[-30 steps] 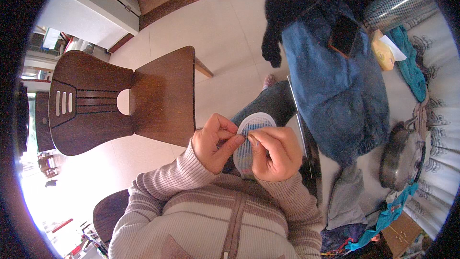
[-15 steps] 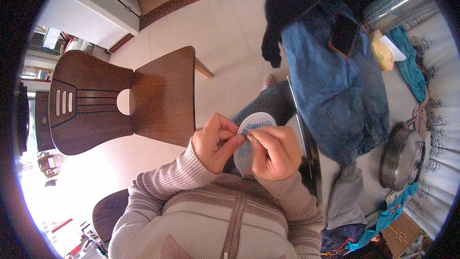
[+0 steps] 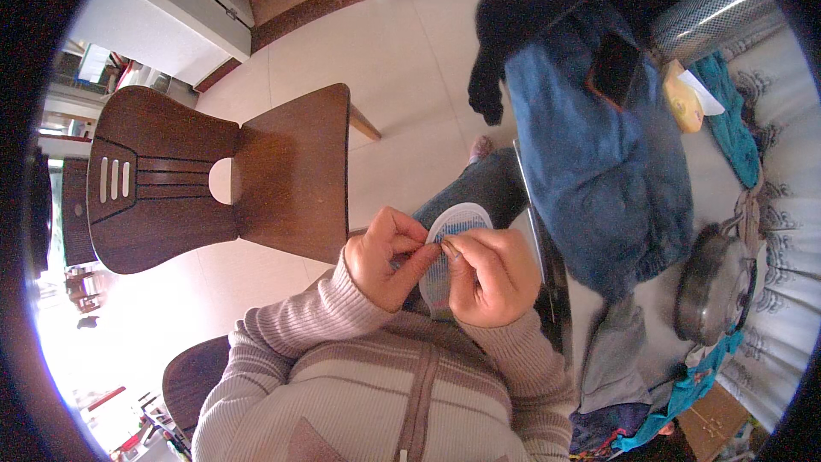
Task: The person sews a colorful shoe insole while seated, using a needle and thread to stitch along the edges. The insole is repeatedly turned and adjusted in the hands as stitching progresses.
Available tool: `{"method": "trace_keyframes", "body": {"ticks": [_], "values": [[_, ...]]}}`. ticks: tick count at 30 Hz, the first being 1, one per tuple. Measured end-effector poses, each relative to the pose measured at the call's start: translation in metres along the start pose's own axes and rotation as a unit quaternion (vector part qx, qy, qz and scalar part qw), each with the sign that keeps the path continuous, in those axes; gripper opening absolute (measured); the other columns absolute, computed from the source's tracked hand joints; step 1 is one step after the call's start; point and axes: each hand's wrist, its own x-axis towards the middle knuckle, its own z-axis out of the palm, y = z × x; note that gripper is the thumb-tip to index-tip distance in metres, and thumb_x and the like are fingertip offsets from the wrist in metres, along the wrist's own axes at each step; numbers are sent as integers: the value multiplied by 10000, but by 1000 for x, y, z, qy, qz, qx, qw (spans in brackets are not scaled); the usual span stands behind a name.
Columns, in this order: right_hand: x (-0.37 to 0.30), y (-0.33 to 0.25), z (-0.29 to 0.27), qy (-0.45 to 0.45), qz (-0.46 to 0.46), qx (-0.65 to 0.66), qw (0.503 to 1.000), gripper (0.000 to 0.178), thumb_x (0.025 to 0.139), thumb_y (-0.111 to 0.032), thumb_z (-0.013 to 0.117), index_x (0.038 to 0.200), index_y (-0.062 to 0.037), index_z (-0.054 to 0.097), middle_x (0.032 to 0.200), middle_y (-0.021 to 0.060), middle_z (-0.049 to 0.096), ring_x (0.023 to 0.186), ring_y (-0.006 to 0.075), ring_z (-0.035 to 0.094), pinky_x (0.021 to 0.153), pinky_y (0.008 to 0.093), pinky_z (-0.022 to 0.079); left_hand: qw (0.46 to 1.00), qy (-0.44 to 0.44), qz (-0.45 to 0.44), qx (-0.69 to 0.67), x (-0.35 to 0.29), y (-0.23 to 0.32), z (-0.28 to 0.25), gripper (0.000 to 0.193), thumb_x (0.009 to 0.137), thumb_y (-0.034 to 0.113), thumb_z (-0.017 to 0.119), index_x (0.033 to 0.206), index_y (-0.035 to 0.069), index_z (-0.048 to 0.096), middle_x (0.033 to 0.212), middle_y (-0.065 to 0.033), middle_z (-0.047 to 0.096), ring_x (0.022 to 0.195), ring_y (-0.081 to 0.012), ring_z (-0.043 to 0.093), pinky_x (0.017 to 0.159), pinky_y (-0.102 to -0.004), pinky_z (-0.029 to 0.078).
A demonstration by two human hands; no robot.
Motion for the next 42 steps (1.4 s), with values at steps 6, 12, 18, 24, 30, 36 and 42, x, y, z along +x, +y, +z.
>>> {"method": "trace_keyframes", "body": {"ticks": [6, 12, 18, 24, 30, 36, 42], "values": [[1, -2, -3, -24, -57, -60, 996, 201, 685, 11, 634, 882, -19, 607, 825, 77, 580, 668, 237, 574, 558, 316, 467, 998, 32, 43, 18, -2, -2, 6, 196, 779, 55, 647, 863, 1, 478, 646, -114, 619, 562, -204, 635, 491, -268, 477], [1, -2, -3, -33, -71, -61, 995, 187, 680, 12, 639, 864, -6, 607, 835, 90, 582, 679, 239, 579, 569, 319, 474, 989, 69, 115, 63, -6, -2, 11, 186, 780, 8, 627, 868, 6, 464, 640, -114, 603, 538, -227, 617, 455, -280, 464], [-5, -2, -5, -6, 6, -3, 1000, 181, 689, 6, 670, 861, -32, 629, 809, 70, 602, 663, 226, 571, 554, 308, 455, 968, 64, 201, 134, -7, -5, 9, 190, 754, -16, 618, 894, -26, 491, 664, -123, 594, 554, -220, 608, 450, -285, 467], [-12, 2, -16, -20, 130, 1, 991, 115, 719, -14, 671, 832, -24, 648, 768, 91, 594, 610, 213, 557, 536, 286, 437, 887, 70, 388, 239, 12, -13, 10, 311, 625, 1, 587, 922, -84, 548, 818, -180, 614, 601, -184, 602, 464, -235, 484], [-27, 10, -31, -29, 316, 111, 942, 96, 764, -22, 643, 855, 8, 641, 701, 100, 609, 596, 157, 580, 549, 260, 455, 849, 20, 456, 266, 23, -1, 23, 380, 597, 42, 577, 950, -100, 578, 850, -189, 624, 666, -218, 631, 526, -263, 515], [-30, 7, -58, -28, 356, 167, 919, 80, 806, -15, 602, 870, 19, 635, 697, 99, 642, 617, 128, 610, 569, 240, 480, 791, 24, 534, 296, 27, 12, 38, 356, 640, 64, 577, 960, -92, 591, 888, -195, 626, 707, -205, 620, 566, -254, 514], [-69, 18, -49, -114, 472, 207, 850, 67, 820, -10, 586, 853, 43, 611, 685, 84, 632, 574, 111, 576, 543, 231, 472, 907, -127, 368, 159, 9, -30, 49, 229, 699, 58, 607, 912, -26, 593, 874, -129, 616, 742, -236, 614, 641, -297, 509]]}}
